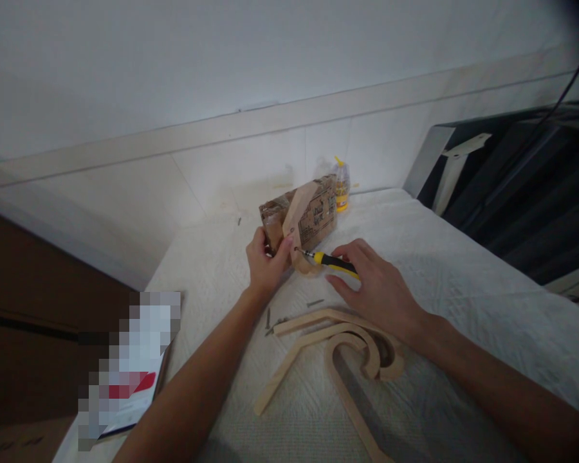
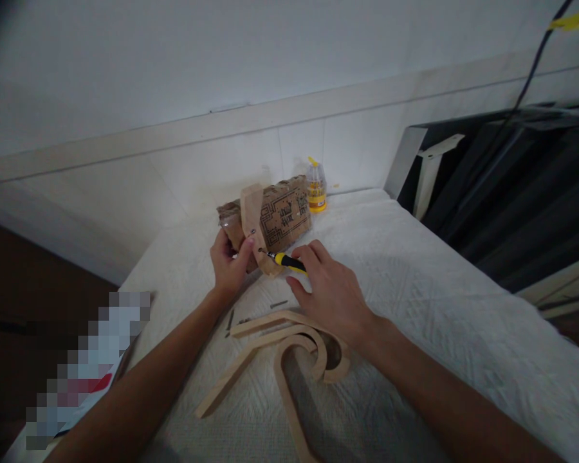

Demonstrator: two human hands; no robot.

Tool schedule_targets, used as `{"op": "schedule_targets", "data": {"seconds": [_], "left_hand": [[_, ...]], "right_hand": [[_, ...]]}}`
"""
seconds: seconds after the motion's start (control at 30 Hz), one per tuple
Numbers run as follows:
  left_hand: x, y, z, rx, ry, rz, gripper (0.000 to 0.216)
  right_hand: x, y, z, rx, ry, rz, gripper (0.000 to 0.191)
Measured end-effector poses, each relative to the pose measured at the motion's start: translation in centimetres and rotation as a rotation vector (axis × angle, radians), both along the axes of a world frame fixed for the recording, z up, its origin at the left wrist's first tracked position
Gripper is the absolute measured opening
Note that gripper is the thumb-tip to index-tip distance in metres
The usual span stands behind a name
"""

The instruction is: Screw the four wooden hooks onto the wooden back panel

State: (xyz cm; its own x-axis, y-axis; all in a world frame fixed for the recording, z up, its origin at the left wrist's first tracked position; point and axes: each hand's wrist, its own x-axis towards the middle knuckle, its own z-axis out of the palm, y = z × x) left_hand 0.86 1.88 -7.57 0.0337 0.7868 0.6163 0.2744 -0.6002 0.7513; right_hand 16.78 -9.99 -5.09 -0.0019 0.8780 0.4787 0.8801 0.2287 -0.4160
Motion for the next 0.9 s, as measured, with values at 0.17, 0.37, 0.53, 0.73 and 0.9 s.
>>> {"op": "schedule_targets", "data": {"seconds": [0.17, 0.37, 0.53, 0.73, 0.9], "left_hand": [[0.12, 0.19, -0.01, -0.029, -0.033, 0.015, 0.033], [0.16, 0.15, 0.12, -0.027, -0.058, 0.006, 0.032], [0.06, 0.11, -0.03, -0.028, -0.02, 0.001, 0.033], [0.0, 0.14, -0.19, -0.004, -0.007, 0.001, 0.033], [0.03, 0.09, -0.11, 0.024, 0.014, -0.001, 0.032]], "right_hand": [[0.07, -0.18, 0.2, 0.035, 0.029, 0.098, 0.026], [0.49, 0.18, -0.12, 0.152, 0.014, 0.158, 0.026], [0.76, 0.42, -0.19, 0.177, 0.034, 0.064, 0.022], [0.66, 0.68, -0.47, 0.016, 0.023, -0.049, 0.021], [0.13, 0.38, -0.43, -0.029, -0.024, 0.038, 0.018]]}}
